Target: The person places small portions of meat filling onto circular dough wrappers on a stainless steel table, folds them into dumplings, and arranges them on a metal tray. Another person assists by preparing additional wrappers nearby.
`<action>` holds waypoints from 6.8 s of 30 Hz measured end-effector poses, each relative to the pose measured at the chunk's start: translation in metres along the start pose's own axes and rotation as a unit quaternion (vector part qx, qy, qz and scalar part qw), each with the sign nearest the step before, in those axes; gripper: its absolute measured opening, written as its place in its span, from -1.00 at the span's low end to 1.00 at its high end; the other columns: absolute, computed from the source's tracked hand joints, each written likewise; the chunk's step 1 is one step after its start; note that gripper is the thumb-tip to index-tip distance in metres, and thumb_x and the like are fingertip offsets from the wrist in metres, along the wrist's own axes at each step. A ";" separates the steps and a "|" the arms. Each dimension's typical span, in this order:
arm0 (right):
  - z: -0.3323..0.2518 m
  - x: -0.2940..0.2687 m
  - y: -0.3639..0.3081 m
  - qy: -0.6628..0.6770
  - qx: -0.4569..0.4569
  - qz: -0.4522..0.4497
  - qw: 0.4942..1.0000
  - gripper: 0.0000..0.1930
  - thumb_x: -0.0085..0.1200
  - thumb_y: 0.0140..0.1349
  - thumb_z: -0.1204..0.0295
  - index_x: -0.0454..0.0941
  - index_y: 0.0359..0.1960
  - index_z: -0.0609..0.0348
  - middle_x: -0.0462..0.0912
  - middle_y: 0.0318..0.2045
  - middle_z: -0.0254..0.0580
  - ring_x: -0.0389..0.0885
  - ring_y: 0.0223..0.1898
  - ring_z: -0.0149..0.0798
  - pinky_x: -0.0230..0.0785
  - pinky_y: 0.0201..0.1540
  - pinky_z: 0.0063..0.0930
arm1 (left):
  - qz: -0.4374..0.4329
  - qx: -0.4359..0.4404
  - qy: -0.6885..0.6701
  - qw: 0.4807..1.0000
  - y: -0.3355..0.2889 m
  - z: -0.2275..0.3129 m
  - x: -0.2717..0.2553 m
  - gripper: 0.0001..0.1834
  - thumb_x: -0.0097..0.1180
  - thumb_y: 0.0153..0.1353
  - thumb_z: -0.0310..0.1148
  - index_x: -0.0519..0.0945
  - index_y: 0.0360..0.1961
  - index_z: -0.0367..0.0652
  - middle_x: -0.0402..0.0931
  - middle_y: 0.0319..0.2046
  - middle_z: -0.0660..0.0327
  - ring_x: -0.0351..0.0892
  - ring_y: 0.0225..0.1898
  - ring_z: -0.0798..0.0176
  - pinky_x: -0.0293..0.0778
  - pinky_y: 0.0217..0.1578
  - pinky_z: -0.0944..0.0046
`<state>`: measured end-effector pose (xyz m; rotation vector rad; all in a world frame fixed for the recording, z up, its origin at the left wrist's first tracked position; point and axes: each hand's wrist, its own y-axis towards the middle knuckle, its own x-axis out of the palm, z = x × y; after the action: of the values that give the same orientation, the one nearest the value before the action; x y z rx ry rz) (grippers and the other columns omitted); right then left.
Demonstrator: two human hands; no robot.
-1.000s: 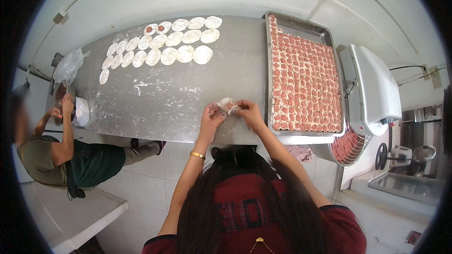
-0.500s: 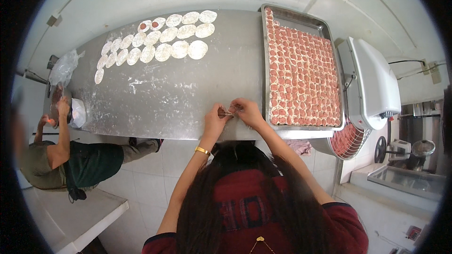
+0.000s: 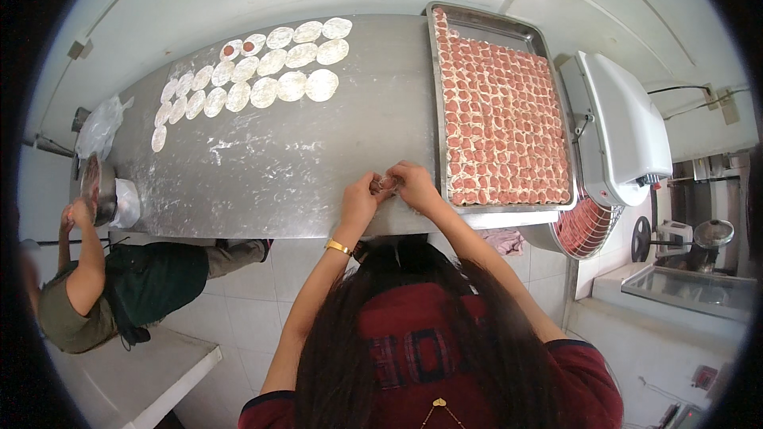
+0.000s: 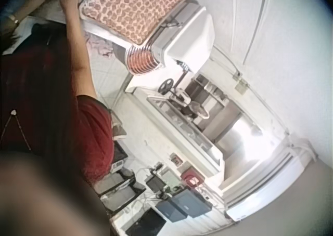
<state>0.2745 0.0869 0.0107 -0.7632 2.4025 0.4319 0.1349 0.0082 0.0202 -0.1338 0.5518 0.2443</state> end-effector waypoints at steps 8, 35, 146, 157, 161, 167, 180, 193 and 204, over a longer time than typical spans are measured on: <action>-0.002 -0.008 0.000 0.037 0.009 0.007 0.999 -0.74 0.08 -0.17 0.69 0.58 -0.34 0.28 0.59 -0.38 -0.02 0.58 -0.30 0.06 0.43 -0.25 -0.22 | -0.024 0.015 0.068 0.997 0.009 0.003 0.006 -0.70 0.34 -0.07 -0.37 0.51 -0.33 -0.23 0.57 -0.51 0.08 0.59 -0.41 0.02 0.47 -0.35 0.12; -0.002 -0.009 0.000 -0.034 -0.003 -0.010 0.999 -0.56 0.08 -0.18 0.68 0.53 -0.14 0.17 0.56 -0.27 -0.04 0.55 -0.18 0.00 0.43 -0.15 -0.28 | 0.022 0.059 0.036 0.997 0.007 -0.002 0.001 -0.56 0.32 -0.08 -0.44 0.48 -0.13 -0.20 0.54 -0.24 0.03 0.56 -0.19 0.01 0.48 -0.19 0.11; 0.014 -0.022 0.033 0.049 -0.149 -0.192 0.969 -0.70 -0.07 -0.02 0.66 0.48 -0.18 0.22 0.51 -0.18 0.02 0.51 -0.19 0.18 0.40 -0.16 -0.08 | 0.154 -0.012 -0.032 0.988 -0.017 -0.004 0.029 -0.78 0.28 -0.02 -0.54 0.53 -0.32 -0.26 0.52 -0.38 0.13 0.58 -0.42 0.22 0.55 -0.43 0.33; 0.024 -0.047 0.055 0.152 -0.023 -0.183 0.971 -0.73 0.08 0.00 0.59 0.53 -0.19 0.17 0.57 -0.26 -0.07 0.59 -0.24 -0.02 0.45 -0.21 -0.27 | 0.225 -0.024 -0.057 0.972 -0.015 -0.002 0.030 -0.76 0.10 0.03 -0.53 0.52 -0.21 -0.22 0.50 -0.40 0.14 0.53 -0.49 0.25 0.48 -0.51 0.36; 0.070 -0.120 0.118 0.225 0.041 -0.089 0.969 -0.70 0.17 0.02 0.51 0.54 -0.15 0.16 0.63 -0.24 -0.30 0.61 -0.25 -0.41 0.49 -0.17 -0.48 | 0.233 -0.019 0.026 0.972 -0.015 -0.007 0.037 -0.82 0.10 0.02 -0.52 0.51 -0.29 -0.22 0.45 -0.46 0.14 0.47 -0.54 0.24 0.42 -0.57 0.35; 0.166 -0.241 0.252 0.069 0.103 0.126 0.984 -0.62 0.20 -0.12 0.59 0.58 -0.16 0.13 0.64 -0.29 -0.31 0.59 -0.26 -0.37 0.43 -0.19 -0.48 | 0.210 -0.020 0.072 0.975 -0.013 -0.004 0.037 -0.83 0.10 -0.02 -0.50 0.50 -0.33 -0.21 0.42 -0.46 0.15 0.45 -0.51 0.22 0.40 -0.51 0.32; 0.232 -0.235 0.320 -0.199 0.091 0.012 0.976 -0.66 0.07 -0.15 0.61 0.65 -0.25 0.09 0.66 -0.44 -0.06 0.65 -0.34 -0.09 0.45 -0.30 -0.30 | 0.207 -0.014 0.098 0.973 -0.011 0.002 0.037 -0.81 0.15 -0.07 -0.52 0.49 -0.35 -0.19 0.37 -0.46 0.15 0.41 -0.55 0.20 0.39 -0.53 0.29; 0.215 -0.250 0.308 -0.190 0.042 -0.095 0.976 -0.66 0.02 -0.16 0.56 0.68 -0.28 0.09 0.65 -0.44 0.03 0.63 -0.43 -0.10 0.46 -0.32 -0.32 | 0.213 -0.021 0.080 0.973 -0.012 0.006 0.040 -0.84 0.15 -0.03 -0.51 0.49 -0.37 -0.21 0.36 -0.48 0.18 0.38 -0.58 0.26 0.36 -0.56 0.33; 0.227 -0.246 0.324 -0.201 0.042 -0.075 0.976 -0.68 -0.01 -0.15 0.56 0.69 -0.33 0.02 0.66 -0.41 0.02 0.64 -0.35 0.02 0.48 -0.27 -0.24 | 0.198 0.003 0.104 0.975 -0.014 -0.011 0.042 -0.86 0.17 -0.01 -0.42 0.48 -0.43 -0.19 0.35 -0.52 0.12 0.39 -0.49 0.09 0.33 -0.48 0.21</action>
<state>0.3390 0.5477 0.0243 -0.7335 1.9599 0.3785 0.1677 0.0007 -0.0108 -0.0426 0.7873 0.6213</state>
